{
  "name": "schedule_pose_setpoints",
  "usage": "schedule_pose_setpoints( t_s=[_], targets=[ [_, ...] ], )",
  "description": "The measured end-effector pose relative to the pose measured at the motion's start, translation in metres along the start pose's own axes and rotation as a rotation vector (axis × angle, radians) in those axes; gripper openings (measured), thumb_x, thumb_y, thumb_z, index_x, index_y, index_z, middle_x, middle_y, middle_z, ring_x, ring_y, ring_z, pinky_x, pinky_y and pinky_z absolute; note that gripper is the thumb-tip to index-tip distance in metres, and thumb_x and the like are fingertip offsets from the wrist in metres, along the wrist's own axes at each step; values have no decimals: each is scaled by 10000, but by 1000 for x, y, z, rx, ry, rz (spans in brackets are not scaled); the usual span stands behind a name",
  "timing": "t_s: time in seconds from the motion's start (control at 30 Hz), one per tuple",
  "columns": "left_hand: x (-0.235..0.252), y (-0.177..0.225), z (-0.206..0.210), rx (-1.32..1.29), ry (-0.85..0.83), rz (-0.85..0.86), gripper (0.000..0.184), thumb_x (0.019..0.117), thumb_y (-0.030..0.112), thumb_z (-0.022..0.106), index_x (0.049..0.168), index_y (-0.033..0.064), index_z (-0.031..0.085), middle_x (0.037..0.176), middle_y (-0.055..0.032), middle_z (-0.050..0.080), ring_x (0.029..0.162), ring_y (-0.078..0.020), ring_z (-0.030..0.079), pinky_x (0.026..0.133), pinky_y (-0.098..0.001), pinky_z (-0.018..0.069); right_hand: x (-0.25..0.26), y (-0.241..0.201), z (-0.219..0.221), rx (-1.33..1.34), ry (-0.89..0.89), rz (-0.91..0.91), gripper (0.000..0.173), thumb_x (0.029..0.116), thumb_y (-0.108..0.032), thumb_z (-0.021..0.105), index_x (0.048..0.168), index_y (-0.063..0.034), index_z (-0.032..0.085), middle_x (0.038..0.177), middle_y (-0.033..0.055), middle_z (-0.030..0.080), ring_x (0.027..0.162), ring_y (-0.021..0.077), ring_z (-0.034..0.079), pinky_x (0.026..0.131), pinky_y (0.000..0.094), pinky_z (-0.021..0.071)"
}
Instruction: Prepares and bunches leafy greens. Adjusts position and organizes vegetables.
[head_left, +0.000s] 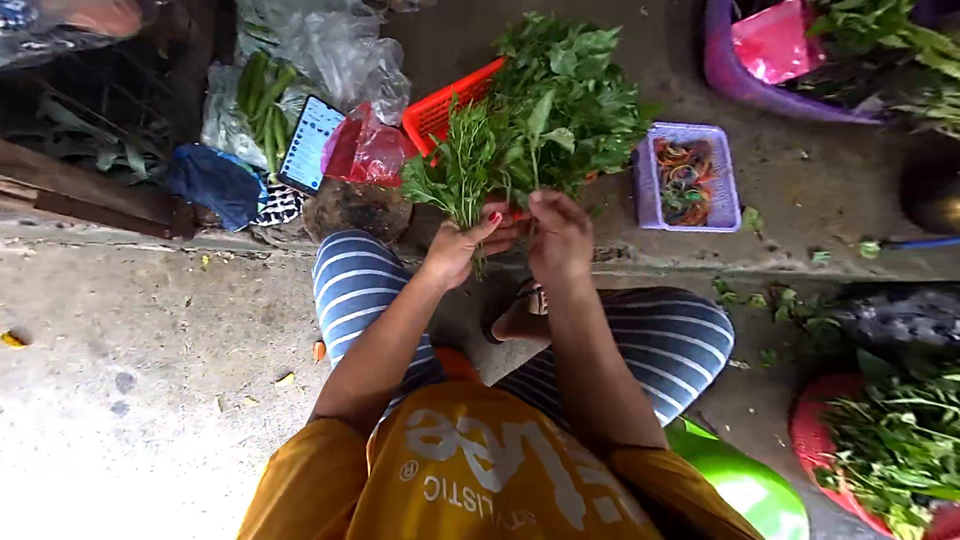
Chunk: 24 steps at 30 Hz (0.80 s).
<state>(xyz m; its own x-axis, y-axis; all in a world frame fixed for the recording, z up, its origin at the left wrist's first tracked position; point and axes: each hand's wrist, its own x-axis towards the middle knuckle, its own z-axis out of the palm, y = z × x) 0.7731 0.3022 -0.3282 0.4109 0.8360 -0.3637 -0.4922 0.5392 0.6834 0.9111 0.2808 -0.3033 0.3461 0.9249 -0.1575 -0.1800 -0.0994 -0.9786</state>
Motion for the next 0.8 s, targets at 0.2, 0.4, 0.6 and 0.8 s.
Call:
schedule_pose_setpoints(
  t_s=[0.2, 0.4, 0.6, 0.8],
  targets=[
    [-11, -3, 5, 38, 60, -23, 169, 1046, 60, 542, 1205, 58, 597, 960, -51, 723, 789, -141, 718, 730, -311, 624, -14, 28, 15, -255, 21, -100, 255, 1032, -250, 606, 1173, -51, 683, 1154, 64, 629, 919, 126, 657, 729, 320, 601],
    [-12, 8, -20, 11, 79, 20, 135, 1052, 47, 497, 1113, 37, 617, 870, -49, 703, 768, -170, 721, 741, -360, 638, -6, 44, 11, -389, -211, -340, 459, 1099, -227, 358, 1450, 0, 547, 1455, 173, 526, 1239, 196, 580, 1023, 346, 512],
    [-8, 20, -45, -154, 218, 192, 123, 1078, 99, 463, 1006, 131, 558, 758, 13, 567, 547, -60, 521, 512, -192, 490, 75, 32, -35, -702, -15, -291, 269, 1034, -159, 560, 1176, 22, 698, 1144, 187, 688, 997, 232, 684, 913, 396, 554],
    [-4, 21, -32, -160, 245, 150, 144, 1074, 97, 477, 980, 93, 587, 641, 51, 514, 454, -13, 451, 432, -141, 415, 136, 44, 23, -1483, -330, 37, 350, 1006, -226, 599, 1304, -55, 667, 1322, 251, 635, 1234, 471, 594, 967, 683, 469]
  ],
)
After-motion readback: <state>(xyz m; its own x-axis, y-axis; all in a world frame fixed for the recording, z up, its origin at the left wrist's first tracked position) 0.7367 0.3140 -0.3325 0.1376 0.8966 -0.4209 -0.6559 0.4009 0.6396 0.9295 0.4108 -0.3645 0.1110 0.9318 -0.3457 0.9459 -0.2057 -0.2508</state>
